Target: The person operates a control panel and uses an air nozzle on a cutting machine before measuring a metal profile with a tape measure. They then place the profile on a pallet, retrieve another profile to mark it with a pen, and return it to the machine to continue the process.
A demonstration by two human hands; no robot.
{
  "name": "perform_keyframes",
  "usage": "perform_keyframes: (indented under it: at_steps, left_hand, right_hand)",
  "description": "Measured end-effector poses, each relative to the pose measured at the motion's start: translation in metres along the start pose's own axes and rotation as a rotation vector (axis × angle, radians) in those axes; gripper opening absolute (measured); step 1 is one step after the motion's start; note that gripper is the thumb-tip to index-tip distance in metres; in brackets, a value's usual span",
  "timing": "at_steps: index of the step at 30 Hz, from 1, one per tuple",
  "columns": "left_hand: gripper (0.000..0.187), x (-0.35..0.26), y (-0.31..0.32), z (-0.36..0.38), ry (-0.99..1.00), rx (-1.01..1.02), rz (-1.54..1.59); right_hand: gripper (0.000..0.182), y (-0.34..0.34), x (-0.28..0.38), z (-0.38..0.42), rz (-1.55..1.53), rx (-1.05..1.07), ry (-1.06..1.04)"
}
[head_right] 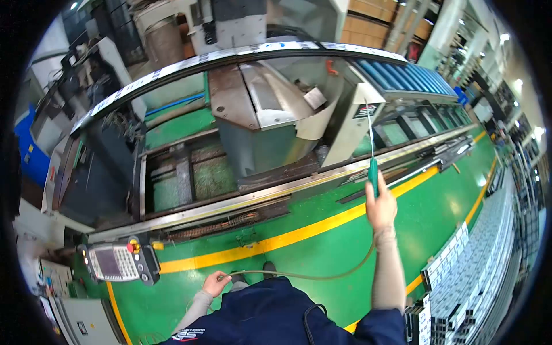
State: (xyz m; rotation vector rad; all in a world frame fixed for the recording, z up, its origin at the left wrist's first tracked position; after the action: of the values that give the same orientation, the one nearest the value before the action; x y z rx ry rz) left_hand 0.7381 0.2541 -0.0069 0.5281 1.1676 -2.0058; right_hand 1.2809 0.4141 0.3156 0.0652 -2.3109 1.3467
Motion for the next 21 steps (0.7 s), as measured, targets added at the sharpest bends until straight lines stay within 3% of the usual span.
perform_keyframes:
  at_steps: [2,4,6,7,9,12,14,16,18,20,21]
  left_hand:
    - [0.046,0.057,0.019,0.003,-0.147,0.083,-0.039]
    - [0.047,0.109,0.035,0.012,-0.228,0.085,-0.101]
    - [0.046,0.138,0.041,0.027,-0.278,0.090,-0.098]
    - [0.046,0.151,0.043,0.034,-0.285,0.088,-0.077]
    - [0.046,0.173,0.040,0.046,-0.293,0.090,-0.052]
    - [0.046,0.195,0.028,0.057,-0.297,0.055,-0.004]
    - [0.046,0.196,0.008,0.080,-0.317,-0.005,0.036]
    - [0.042,0.210,-0.001,0.101,-0.250,-0.068,0.153]
    - [0.039,0.224,-0.013,0.133,-0.191,-0.125,0.265]
    - [0.038,0.226,-0.034,0.177,-0.141,-0.187,0.381]
    - [0.033,0.223,-0.049,0.203,-0.132,-0.221,0.373]
  right_hand:
    - [0.047,0.010,0.004,0.063,-0.048,0.043,0.105]
    - [0.048,0.022,0.029,0.120,-0.264,0.016,-0.121]
    - [0.048,0.031,0.069,0.164,-0.339,0.335,-0.214]
    - [0.048,0.028,0.084,0.168,-0.374,0.339,-0.193]
    - [0.048,0.026,0.111,0.169,-0.438,0.345,-0.146]
    - [0.047,0.033,0.152,0.154,-0.532,0.356,-0.267]
    - [0.046,0.041,0.181,0.128,-0.561,0.250,-0.291]
    - [0.045,0.062,0.218,0.101,-0.555,0.326,-0.333]
    - [0.050,0.086,0.250,0.066,-0.396,0.245,-0.381]
    - [0.056,0.090,0.298,0.054,-0.335,0.398,-0.201]
    - [0.058,0.099,0.318,0.042,-0.262,0.291,-0.240]
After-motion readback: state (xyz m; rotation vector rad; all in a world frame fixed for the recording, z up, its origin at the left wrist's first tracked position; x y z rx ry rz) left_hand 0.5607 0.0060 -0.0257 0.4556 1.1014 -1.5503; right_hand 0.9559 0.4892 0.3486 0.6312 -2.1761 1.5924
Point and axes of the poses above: each hand's wrist, its own z-axis away from the middle knuckle, its own y-axis out of the palm, x = y × z, the point moved 9 cm from there along -z, towards the middle knuckle, and after that the axes turned 2 degrees about -y, right-handed, at the moved point
